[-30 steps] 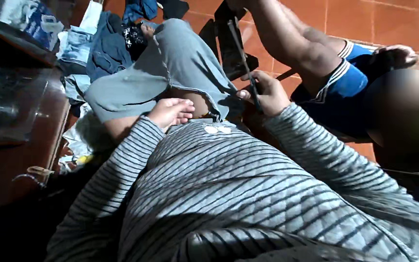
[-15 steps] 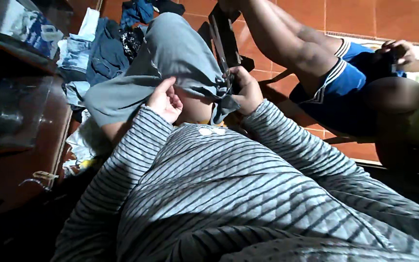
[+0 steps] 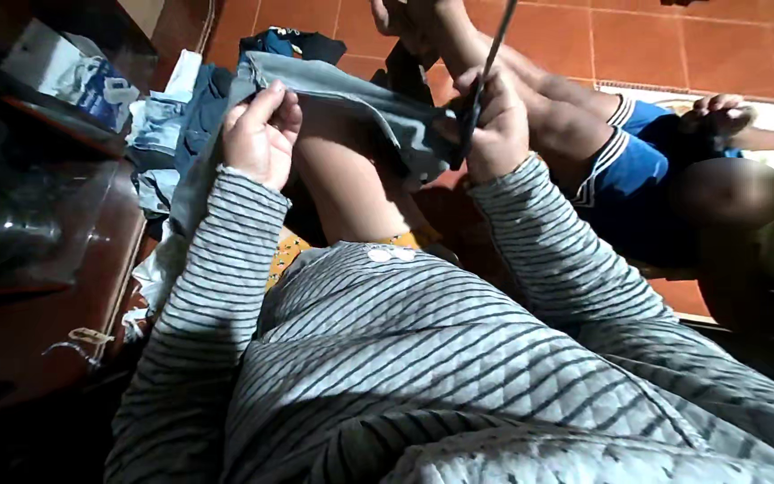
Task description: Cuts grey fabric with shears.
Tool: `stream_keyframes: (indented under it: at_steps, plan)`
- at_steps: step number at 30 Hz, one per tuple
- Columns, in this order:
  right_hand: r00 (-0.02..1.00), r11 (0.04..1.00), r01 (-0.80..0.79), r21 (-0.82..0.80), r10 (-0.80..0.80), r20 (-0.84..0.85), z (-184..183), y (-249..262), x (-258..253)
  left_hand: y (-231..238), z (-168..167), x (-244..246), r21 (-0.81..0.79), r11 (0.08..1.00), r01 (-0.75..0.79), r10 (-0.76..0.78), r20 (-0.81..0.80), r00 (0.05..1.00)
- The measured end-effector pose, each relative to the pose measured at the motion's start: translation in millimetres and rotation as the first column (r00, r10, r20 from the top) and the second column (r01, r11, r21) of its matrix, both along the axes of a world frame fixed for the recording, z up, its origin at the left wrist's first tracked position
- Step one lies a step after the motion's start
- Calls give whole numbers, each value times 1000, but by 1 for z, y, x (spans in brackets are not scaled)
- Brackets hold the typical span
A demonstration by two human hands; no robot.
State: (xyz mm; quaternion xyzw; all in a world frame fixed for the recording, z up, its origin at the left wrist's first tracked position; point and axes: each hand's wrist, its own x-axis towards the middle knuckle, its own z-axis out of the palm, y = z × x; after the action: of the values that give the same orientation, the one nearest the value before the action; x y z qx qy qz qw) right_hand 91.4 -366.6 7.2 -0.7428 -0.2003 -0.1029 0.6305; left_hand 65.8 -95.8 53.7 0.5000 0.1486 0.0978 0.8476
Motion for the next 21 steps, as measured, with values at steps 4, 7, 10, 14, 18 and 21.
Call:
stream_keyframes:
  at_steps: [4,7,10,14,18,21]
  plan:
    - [978,975,-112,-191,74,-196,-7,15,4,15,-25,14,-20,989,-149,144,-145,979]
    - [941,974,-93,-207,18,-338,-43,21,-13,23,-39,8,-58,971,-231,213,-219,952]
    - [949,991,71,-110,-101,-297,-62,17,-29,29,-37,3,-98,942,-321,288,-254,923]
    - [968,999,11,-33,-19,-249,-56,-3,-51,18,-27,-31,295,953,-62,113,-159,981]
    - [946,976,-181,-125,138,-293,-38,-27,-78,-10,-37,-72,663,706,250,-159,-196,968]
    - [849,926,-375,-52,320,-421,-29,-38,-97,-21,-49,-75,826,512,238,-113,-210,971]
